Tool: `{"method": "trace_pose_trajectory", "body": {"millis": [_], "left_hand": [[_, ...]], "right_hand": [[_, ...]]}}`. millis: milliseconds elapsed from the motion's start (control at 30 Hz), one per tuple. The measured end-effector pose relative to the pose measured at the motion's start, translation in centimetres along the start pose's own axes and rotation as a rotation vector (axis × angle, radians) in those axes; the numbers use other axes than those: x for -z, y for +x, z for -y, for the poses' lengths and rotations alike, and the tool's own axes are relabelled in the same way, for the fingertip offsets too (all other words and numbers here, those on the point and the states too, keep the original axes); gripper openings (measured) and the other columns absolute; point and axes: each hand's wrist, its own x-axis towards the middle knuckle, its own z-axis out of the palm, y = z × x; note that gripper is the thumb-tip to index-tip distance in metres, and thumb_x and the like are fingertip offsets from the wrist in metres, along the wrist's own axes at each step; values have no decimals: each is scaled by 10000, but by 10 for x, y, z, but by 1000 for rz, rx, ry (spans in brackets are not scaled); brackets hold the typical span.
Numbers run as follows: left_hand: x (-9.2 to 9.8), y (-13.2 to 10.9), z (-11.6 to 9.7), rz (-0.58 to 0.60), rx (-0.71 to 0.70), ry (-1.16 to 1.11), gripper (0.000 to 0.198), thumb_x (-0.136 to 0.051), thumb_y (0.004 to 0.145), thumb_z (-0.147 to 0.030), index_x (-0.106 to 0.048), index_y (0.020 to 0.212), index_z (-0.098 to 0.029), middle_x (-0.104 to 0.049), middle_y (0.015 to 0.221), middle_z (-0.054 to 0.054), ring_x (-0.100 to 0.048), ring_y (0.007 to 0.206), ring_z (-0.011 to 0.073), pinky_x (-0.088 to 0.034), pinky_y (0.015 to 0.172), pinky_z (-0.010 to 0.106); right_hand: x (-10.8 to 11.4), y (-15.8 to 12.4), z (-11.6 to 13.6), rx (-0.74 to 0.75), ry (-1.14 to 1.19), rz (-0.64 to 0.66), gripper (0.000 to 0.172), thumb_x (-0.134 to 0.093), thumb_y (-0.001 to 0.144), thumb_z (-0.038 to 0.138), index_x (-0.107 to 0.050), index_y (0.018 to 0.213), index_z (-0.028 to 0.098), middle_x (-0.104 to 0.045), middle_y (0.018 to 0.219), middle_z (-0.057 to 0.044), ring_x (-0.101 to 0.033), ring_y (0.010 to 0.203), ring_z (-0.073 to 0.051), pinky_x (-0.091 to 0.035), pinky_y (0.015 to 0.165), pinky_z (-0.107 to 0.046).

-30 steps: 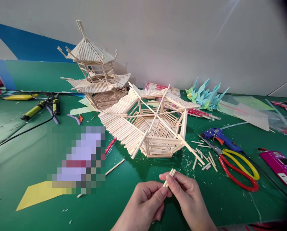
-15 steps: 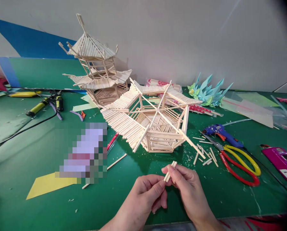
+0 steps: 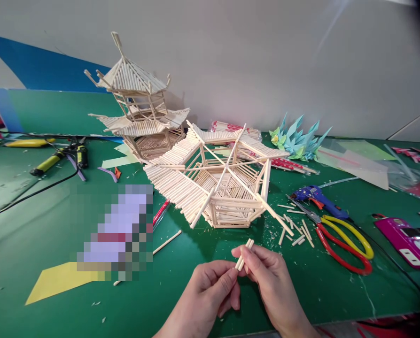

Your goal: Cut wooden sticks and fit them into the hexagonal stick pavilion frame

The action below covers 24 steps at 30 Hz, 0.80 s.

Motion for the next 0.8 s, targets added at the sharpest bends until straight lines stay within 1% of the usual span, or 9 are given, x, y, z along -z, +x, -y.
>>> {"method": "trace_pose_trajectory", "body": {"millis": [67, 167, 233, 333, 500, 600, 700, 800], "left_hand": [[0, 1, 2, -12, -6, -4, 361, -605, 728, -465, -627, 735, -105, -480, 477, -25, -261, 434, 69, -122, 446, 242], [2, 2, 4, 10, -1, -3, 353, -594, 744, -454, -630, 746, -103, -484, 479, -25, -263, 432, 67, -124, 448, 243], [2, 2, 4, 16, -4, -2, 352, -590, 750, -451, -632, 755, -101, -485, 482, -25, -267, 432, 67, -123, 447, 243], [3, 3, 3, -6, -9, -10, 353, -602, 737, -456, -635, 748, -104, -476, 481, -29, -262, 434, 67, -119, 449, 244], [4, 7, 4, 17, 52, -74, 355, -621, 705, -458, -642, 741, -106, -489, 460, -20, -280, 433, 73, -132, 455, 246], [4, 7, 3, -1, 78, -96, 364, -647, 667, -466, -645, 728, -107, -489, 445, -20, -289, 435, 78, -140, 463, 247], [2, 6, 1, -26, 58, -85, 339, -628, 700, -439, -643, 725, -102, -479, 454, -24, -273, 447, 76, -135, 473, 248], [2, 4, 0, -12, 48, -60, 334, -601, 734, -429, -640, 743, -98, -481, 456, -24, -269, 447, 78, -124, 472, 254]], "right_hand": [[0, 0, 0, 2, 1, 1, 281, -574, 791, 398, -685, 669, 170, -578, 538, 16, -530, 554, -118, -417, 569, -239], [0, -1, 1, 4, 12, -6, 263, -582, 787, 394, -700, 701, 175, -564, 517, 25, -526, 537, -111, -420, 565, -231], [-1, -1, 1, 7, 15, -9, 259, -589, 782, 392, -703, 698, 176, -559, 510, 29, -526, 531, -109, -421, 562, -227], [-2, 0, 2, 15, 9, -15, 259, -590, 782, 387, -696, 676, 176, -560, 511, 30, -523, 530, -108, -422, 568, -228], [-1, -1, 0, 7, 6, -26, 274, -573, 793, 394, -680, 675, 171, -545, 503, 31, -513, 536, -115, -417, 577, -240], [-2, -1, 1, 9, 2, -30, 279, -572, 791, 397, -670, 662, 171, -532, 494, 37, -507, 529, -114, -422, 591, -244], [-2, -1, 2, 23, -10, -42, 290, -569, 788, 405, -674, 655, 169, -521, 480, 36, -502, 514, -117, -420, 581, -249], [-1, 0, 3, 27, -30, -51, 289, -566, 787, 403, -683, 665, 169, -516, 470, 37, -493, 502, -114, -413, 566, -244]]}}
